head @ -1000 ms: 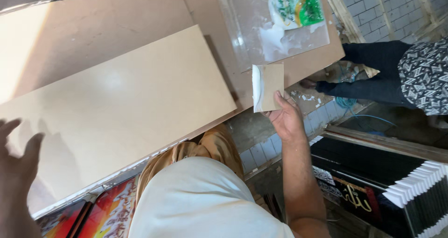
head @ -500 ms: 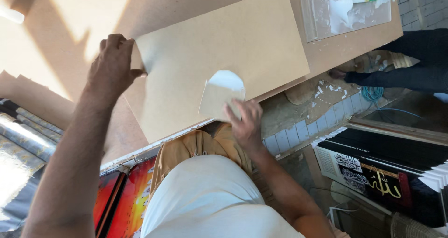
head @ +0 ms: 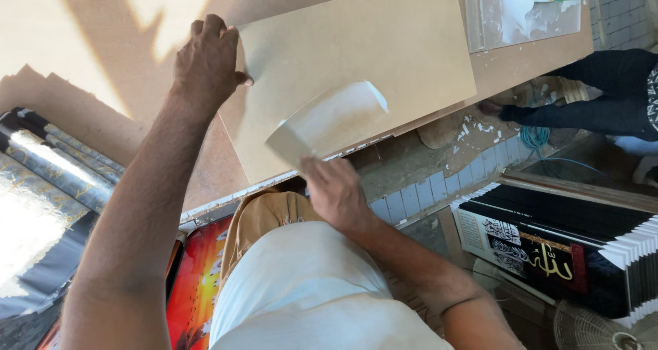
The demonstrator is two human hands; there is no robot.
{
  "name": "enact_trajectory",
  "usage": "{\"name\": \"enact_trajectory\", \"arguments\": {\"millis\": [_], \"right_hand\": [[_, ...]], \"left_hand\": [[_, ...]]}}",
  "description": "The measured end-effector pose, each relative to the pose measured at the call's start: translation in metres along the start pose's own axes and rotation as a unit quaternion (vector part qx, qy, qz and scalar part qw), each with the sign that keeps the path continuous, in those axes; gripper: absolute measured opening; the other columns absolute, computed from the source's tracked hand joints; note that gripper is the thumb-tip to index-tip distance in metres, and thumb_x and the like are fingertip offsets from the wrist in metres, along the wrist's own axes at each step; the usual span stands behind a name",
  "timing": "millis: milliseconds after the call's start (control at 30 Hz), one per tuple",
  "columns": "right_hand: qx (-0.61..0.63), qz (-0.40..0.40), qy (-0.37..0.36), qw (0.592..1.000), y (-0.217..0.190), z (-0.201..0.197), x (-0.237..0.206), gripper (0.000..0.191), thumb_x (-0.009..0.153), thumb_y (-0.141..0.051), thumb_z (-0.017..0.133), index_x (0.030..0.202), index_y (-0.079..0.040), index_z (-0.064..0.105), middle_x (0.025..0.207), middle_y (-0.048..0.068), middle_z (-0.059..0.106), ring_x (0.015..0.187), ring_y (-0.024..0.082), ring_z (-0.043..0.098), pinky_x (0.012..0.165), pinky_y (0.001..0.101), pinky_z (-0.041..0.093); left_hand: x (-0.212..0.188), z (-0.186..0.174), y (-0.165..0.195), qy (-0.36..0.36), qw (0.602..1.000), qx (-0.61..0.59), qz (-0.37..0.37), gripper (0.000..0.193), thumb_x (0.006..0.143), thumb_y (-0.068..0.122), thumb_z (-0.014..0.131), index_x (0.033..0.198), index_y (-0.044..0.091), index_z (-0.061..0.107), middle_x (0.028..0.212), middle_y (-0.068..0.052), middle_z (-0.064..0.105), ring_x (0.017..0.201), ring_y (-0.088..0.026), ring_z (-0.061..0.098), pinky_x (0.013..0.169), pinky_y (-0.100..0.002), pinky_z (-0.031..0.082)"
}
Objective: The person spreads white adhesive paste across a flat board using a small handheld pad, then lays a black embroidered cloth banner onto the glued surface and presses it flat with both hands. They repeat the gluing and mounting process on additional boards.
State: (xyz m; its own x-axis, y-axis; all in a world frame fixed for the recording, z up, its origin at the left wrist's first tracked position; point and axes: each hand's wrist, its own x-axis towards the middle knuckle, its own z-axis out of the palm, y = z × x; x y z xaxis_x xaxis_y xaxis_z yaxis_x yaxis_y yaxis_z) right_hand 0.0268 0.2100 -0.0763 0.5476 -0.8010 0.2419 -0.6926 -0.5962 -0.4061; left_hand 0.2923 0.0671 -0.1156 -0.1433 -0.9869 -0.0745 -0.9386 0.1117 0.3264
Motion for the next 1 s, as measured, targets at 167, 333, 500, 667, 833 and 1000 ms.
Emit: {"name": "enact_trajectory", "arguments": {"millis": [167, 333, 500, 667, 833, 1000], "right_hand": [[0.033, -0.004, 0.038, 0.999, -0.025, 0.011, 0.015, 0.033, 0.094, 0.000, 0.067, 0.127, 0.001, 0.062, 0.112, 0.012, 0.068, 0.096, 0.032, 0.066, 0.087, 0.0447, 0.051], [0.088, -0.111, -0.101, 0.985, -0.049, 0.030, -0.001, 0.036, 0.090, 0.000, 0.069, 0.125, 0.005, 0.063, 0.109, 0.015, 0.070, 0.086, 0.031, 0.064, 0.080, 0.0452, 0.053], [0.347, 0.171, -0.060, 0.920, -0.029, 0.027, -0.038, 0.024, 0.105, -0.010, 0.065, 0.126, 0.001, 0.068, 0.112, 0.013, 0.073, 0.102, 0.025, 0.069, 0.089, 0.0405, 0.057], [0.683, 0.461, 0.025, 0.565, -0.009, 0.016, -0.058, 0.032, 0.102, -0.014, 0.059, 0.128, 0.003, 0.064, 0.120, 0.012, 0.072, 0.113, 0.020, 0.066, 0.101, 0.0373, 0.052], [0.710, 0.432, 0.085, 0.550, 0.010, 0.009, -0.078, 0.033, 0.100, -0.010, 0.062, 0.130, 0.004, 0.063, 0.123, 0.012, 0.071, 0.116, 0.021, 0.066, 0.105, 0.0383, 0.050], [0.627, 0.441, 0.232, 0.598, 0.078, -0.017, -0.105, 0.027, 0.103, -0.012, 0.062, 0.127, 0.000, 0.064, 0.120, 0.010, 0.070, 0.111, 0.019, 0.065, 0.101, 0.0352, 0.050]], "left_hand": [[-0.004, -0.003, -0.007, 0.004, 1.000, 0.007, 0.014, 0.080, 0.065, 0.034, 0.098, 0.126, -0.004, 0.063, 0.130, -0.017, 0.052, 0.122, -0.033, 0.053, 0.090, -0.047, 0.058], [-0.004, -0.001, -0.009, 0.000, 1.000, 0.023, 0.012, 0.082, 0.065, 0.038, 0.097, 0.124, -0.007, 0.063, 0.127, -0.017, 0.052, 0.122, -0.033, 0.053, 0.090, -0.045, 0.059], [-0.007, 0.005, -0.010, 0.015, 0.999, 0.026, 0.013, 0.081, 0.067, 0.038, 0.096, 0.126, -0.006, 0.062, 0.128, -0.019, 0.051, 0.121, -0.033, 0.052, 0.089, -0.044, 0.059], [-0.014, 0.009, -0.007, 0.036, 0.999, 0.011, 0.021, 0.073, 0.071, 0.036, 0.095, 0.123, -0.004, 0.062, 0.127, -0.020, 0.053, 0.119, -0.034, 0.054, 0.092, -0.049, 0.056], [-0.031, 0.002, 0.009, 0.003, 0.998, -0.046, -0.036, 0.061, 0.083, 0.041, 0.090, 0.114, -0.003, 0.060, 0.107, -0.021, 0.062, 0.103, -0.036, 0.062, 0.084, -0.051, 0.056], [-0.077, 0.013, 0.050, -0.133, 0.981, -0.120, -0.074, 0.050, 0.094, 0.041, 0.080, 0.119, 0.007, 0.053, 0.084, -0.009, 0.066, 0.087, -0.035, 0.069, 0.080, -0.053, 0.056]]}}
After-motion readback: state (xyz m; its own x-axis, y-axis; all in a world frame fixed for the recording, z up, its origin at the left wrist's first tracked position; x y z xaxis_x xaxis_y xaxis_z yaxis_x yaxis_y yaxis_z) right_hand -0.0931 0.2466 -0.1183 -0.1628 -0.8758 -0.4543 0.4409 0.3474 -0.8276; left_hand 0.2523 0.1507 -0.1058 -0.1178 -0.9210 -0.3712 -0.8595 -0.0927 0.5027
